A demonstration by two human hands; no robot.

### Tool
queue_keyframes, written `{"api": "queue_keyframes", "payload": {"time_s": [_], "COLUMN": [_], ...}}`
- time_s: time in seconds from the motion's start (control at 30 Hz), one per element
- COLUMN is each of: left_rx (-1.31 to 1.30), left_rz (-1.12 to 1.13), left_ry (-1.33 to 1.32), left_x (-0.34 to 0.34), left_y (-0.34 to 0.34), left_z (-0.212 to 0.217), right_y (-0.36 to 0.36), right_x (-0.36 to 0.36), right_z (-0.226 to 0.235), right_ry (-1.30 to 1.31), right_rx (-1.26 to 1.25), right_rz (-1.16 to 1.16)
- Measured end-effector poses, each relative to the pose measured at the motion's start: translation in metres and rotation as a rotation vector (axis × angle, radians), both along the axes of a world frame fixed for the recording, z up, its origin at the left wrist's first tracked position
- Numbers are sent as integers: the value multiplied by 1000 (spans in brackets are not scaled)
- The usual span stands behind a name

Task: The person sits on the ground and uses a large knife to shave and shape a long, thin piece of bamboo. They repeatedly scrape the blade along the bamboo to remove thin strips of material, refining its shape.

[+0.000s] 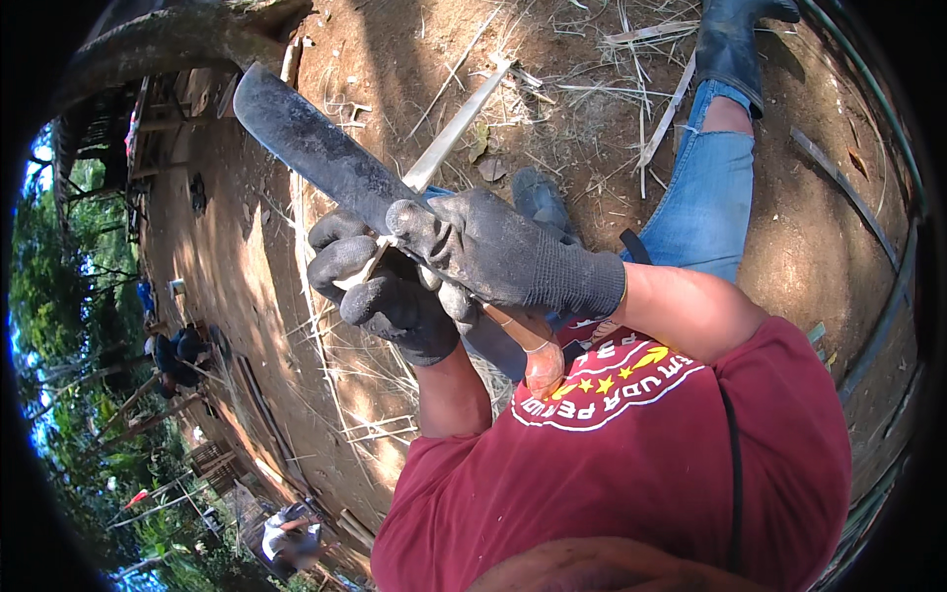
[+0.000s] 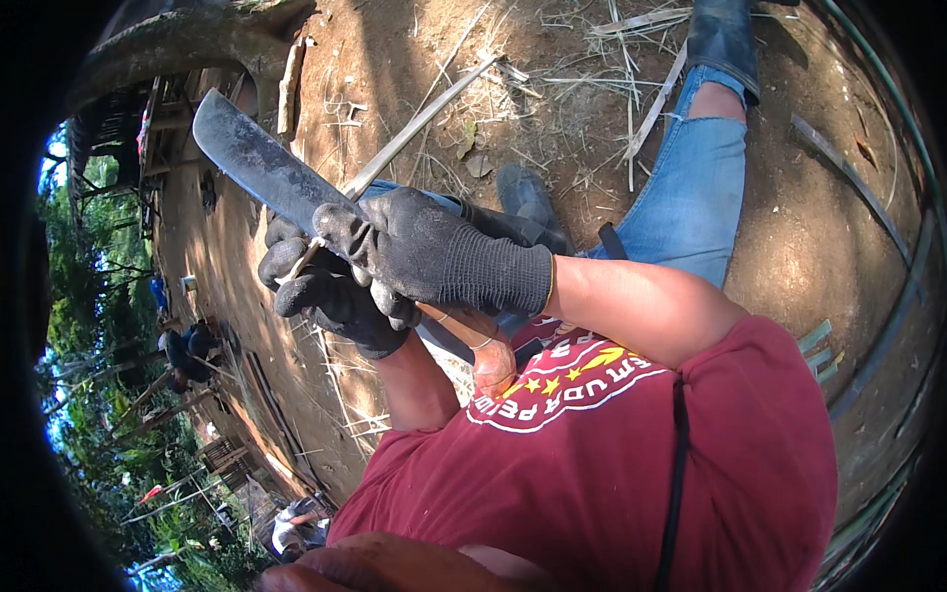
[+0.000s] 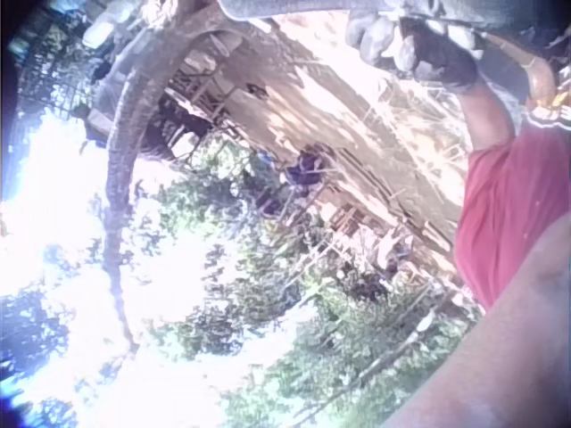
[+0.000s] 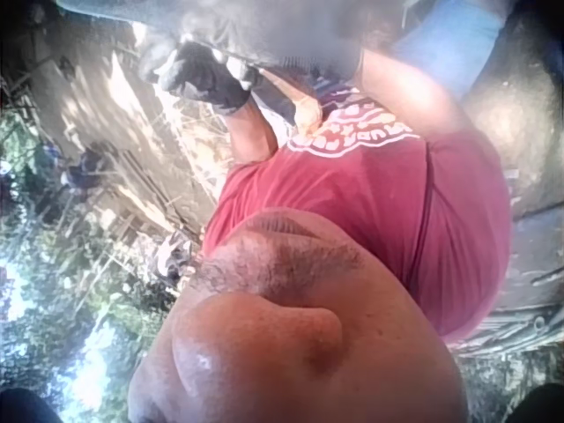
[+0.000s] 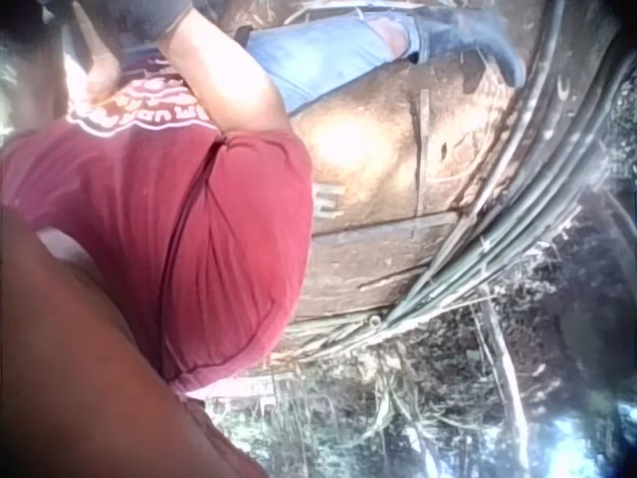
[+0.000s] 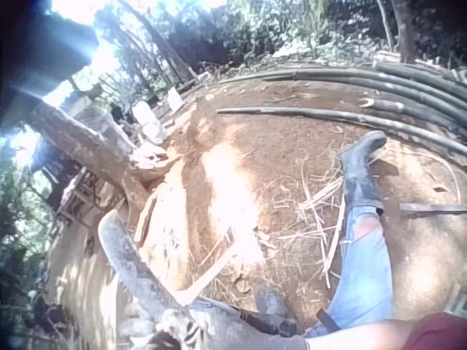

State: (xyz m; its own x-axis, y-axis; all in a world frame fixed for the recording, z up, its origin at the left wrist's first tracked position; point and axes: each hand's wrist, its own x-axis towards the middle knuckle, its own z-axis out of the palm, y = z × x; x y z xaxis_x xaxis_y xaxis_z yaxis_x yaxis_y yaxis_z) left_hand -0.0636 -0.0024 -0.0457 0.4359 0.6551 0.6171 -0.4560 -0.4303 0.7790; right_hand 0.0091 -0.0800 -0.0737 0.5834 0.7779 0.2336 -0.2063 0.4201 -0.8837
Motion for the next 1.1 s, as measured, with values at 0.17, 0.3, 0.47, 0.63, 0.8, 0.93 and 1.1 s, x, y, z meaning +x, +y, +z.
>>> {"api": "queue_keyframes", "payload": {"time_s": [0.17, 0.3, 0.47, 0.63, 0.8, 0.93, 1.1], "left_rx": [133, 85, 147, 205, 174, 167, 205], "left_rz": [-77, 113, -69, -129, -227, -302, -361], "left_ry": [-65, 323, 54, 126, 25, -16, 30], "left_x": [10, -33, -12, 8, 17, 22, 24], "left_y": [3, 30, 39, 37, 38, 51, 61], "left_z": [5, -23, -19, 2, -1, -3, -5], "right_y": [-19, -20, -24, -47, -58, -28, -1], "right_x": [30, 13, 34, 109, 128, 137, 134], "right_z": [27, 42, 10, -128, -138, -110, -81], "right_ry": [427, 123, 580, -185, 648, 368, 492], "right_rx": [-331, -120, 29, -1011, -468, -544, -492], "right_rz": [243, 321, 547, -390, -249, 118, 273]}}
